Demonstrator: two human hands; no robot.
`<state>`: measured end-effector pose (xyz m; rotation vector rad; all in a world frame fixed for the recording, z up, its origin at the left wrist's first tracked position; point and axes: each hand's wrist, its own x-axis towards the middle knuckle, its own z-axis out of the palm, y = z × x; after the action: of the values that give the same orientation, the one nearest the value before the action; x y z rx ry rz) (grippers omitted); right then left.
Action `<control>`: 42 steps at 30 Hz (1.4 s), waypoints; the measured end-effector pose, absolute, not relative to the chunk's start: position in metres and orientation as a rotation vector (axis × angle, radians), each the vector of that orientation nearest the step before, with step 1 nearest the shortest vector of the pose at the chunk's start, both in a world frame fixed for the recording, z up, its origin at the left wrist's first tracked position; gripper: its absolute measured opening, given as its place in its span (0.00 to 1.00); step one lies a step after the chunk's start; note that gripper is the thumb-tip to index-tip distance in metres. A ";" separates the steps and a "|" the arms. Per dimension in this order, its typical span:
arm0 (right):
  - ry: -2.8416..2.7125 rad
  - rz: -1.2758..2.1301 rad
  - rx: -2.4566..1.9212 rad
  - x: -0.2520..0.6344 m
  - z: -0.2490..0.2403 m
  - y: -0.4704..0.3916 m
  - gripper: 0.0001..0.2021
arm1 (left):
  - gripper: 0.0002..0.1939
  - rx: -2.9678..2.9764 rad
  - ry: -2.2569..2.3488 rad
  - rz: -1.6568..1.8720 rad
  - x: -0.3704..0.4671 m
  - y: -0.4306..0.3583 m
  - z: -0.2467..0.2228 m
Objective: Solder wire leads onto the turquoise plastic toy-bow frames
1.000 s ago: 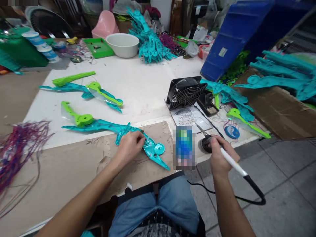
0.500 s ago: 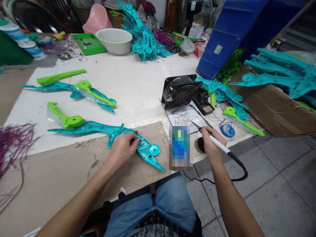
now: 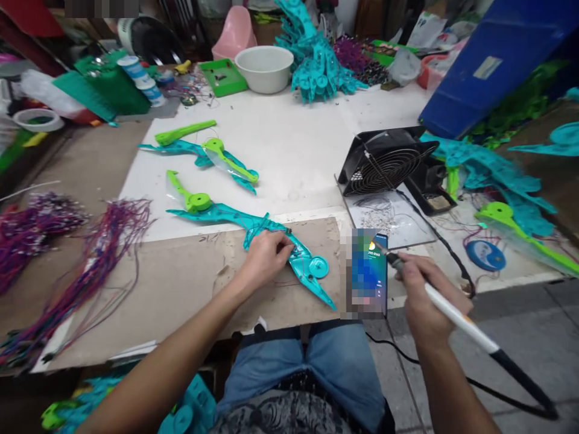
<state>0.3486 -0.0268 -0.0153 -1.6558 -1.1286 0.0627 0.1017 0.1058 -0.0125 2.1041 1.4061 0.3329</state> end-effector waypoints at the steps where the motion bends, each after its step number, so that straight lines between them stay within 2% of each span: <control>1: -1.188 0.108 -1.605 0.338 -0.015 -0.029 0.08 | 0.07 2.106 1.403 0.343 0.100 0.104 -0.012; 12: -1.504 0.291 -1.367 0.279 -0.017 -0.023 0.08 | 0.07 2.141 1.379 0.410 0.094 0.097 -0.017; 28: -1.520 0.301 -1.306 0.267 -0.031 -0.018 0.08 | 0.09 2.215 1.345 0.397 0.098 0.095 -0.016; 42: -1.595 0.294 -1.242 0.266 -0.034 -0.019 0.12 | 0.09 2.200 1.354 0.448 0.099 0.093 -0.019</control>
<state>0.2659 -0.0191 -0.0335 -1.2418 -1.5952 0.2941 0.0985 0.0934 -0.0190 2.2002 1.3536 0.4482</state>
